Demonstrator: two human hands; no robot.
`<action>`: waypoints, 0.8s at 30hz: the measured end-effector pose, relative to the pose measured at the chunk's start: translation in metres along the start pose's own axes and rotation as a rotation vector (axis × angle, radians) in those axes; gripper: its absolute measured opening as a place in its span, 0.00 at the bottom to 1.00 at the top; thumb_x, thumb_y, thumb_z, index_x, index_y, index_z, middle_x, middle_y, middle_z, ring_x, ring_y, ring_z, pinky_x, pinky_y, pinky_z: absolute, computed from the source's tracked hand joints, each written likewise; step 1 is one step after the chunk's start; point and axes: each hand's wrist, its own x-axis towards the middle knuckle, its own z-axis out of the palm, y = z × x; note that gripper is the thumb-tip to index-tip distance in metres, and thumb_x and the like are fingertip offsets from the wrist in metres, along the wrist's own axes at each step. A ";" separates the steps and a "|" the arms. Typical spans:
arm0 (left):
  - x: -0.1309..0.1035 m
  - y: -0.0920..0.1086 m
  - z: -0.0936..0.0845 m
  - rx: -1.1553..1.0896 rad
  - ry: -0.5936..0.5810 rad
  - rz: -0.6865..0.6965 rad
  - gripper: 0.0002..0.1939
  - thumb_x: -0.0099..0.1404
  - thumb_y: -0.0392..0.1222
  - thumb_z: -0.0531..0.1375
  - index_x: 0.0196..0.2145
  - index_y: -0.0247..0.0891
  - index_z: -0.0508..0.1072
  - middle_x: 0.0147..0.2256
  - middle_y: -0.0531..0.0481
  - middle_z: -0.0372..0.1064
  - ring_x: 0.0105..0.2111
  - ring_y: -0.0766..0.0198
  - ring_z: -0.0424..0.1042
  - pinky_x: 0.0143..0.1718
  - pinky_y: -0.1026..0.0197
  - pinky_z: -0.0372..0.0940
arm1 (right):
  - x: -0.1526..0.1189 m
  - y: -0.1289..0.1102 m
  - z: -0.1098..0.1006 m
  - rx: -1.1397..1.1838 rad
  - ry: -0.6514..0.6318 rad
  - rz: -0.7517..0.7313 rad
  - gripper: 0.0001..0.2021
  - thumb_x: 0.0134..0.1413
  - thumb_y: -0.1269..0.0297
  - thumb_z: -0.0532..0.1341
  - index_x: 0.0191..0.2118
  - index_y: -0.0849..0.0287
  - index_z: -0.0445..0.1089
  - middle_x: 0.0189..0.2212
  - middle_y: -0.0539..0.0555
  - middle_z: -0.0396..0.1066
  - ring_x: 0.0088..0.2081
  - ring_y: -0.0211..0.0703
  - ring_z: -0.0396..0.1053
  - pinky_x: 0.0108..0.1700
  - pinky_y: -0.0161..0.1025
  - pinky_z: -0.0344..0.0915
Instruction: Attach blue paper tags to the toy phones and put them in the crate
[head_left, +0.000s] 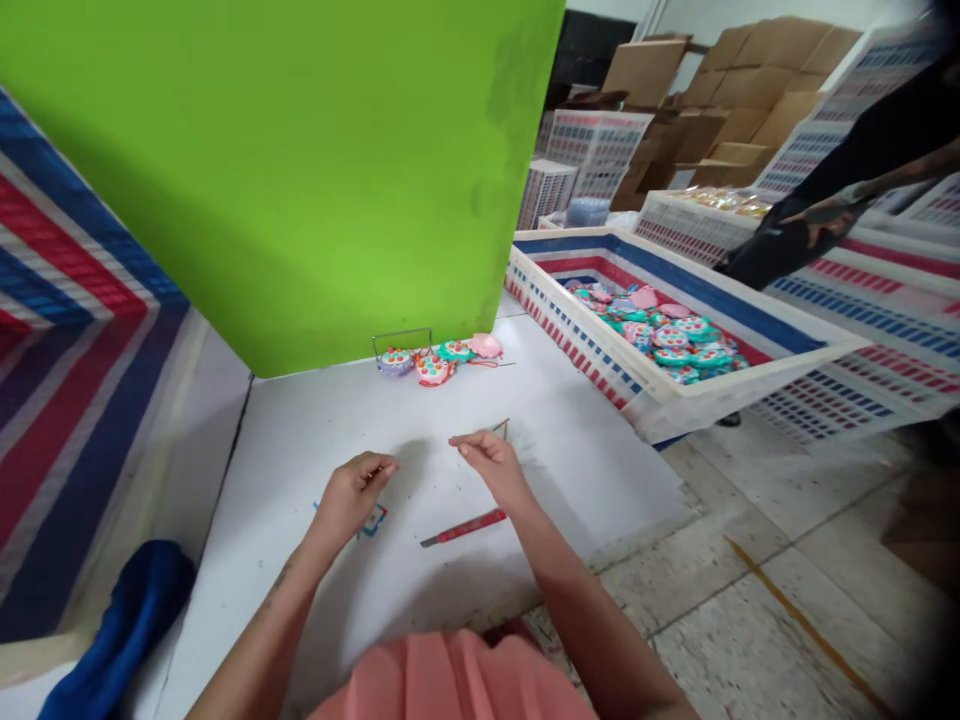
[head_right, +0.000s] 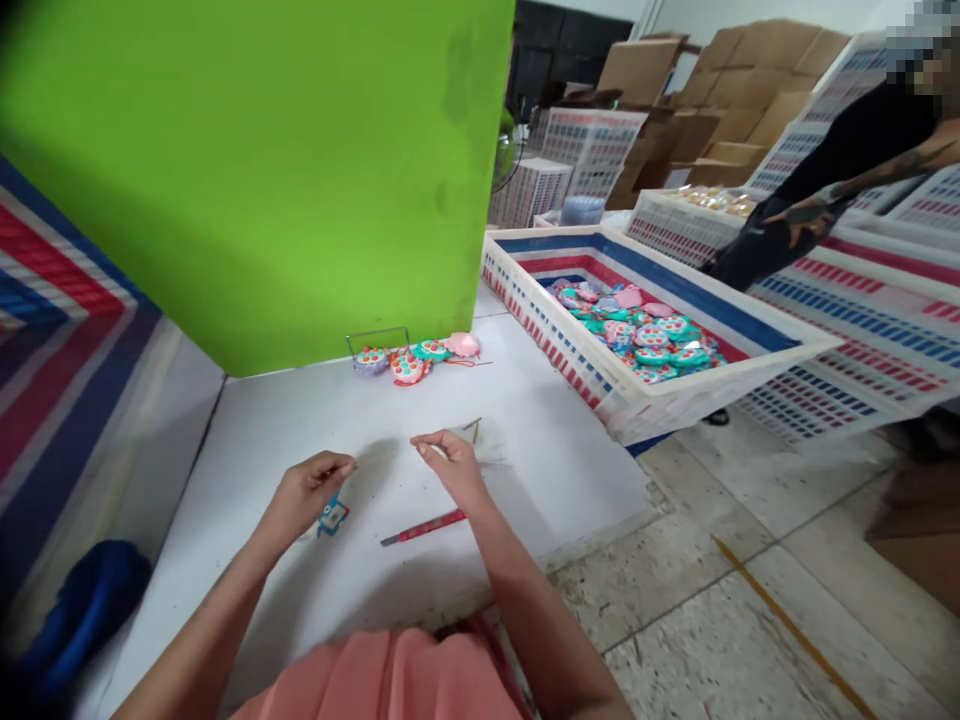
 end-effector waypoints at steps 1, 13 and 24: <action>-0.004 0.002 -0.006 -0.056 -0.058 -0.018 0.13 0.63 0.47 0.53 0.34 0.38 0.74 0.32 0.48 0.73 0.33 0.62 0.71 0.35 0.62 0.64 | -0.001 -0.006 0.006 0.184 0.005 0.047 0.07 0.49 0.60 0.64 0.32 0.57 0.70 0.36 0.53 0.76 0.41 0.44 0.71 0.49 0.45 0.62; -0.054 -0.046 -0.028 0.494 -0.212 -0.347 0.17 0.50 0.39 0.61 0.40 0.38 0.71 0.41 0.45 0.67 0.43 0.54 0.65 0.43 0.59 0.60 | -0.017 -0.019 0.028 0.562 -0.084 0.227 0.09 0.46 0.61 0.68 0.33 0.57 0.73 0.27 0.49 0.70 0.33 0.37 0.69 0.43 0.42 0.67; -0.055 -0.012 -0.013 -0.390 -0.077 -0.390 0.13 0.53 0.47 0.60 0.33 0.37 0.66 0.27 0.53 0.67 0.25 0.66 0.66 0.26 0.63 0.63 | -0.041 -0.027 0.041 0.034 -0.252 0.216 0.06 0.46 0.63 0.64 0.30 0.60 0.71 0.20 0.45 0.64 0.20 0.31 0.58 0.21 0.30 0.57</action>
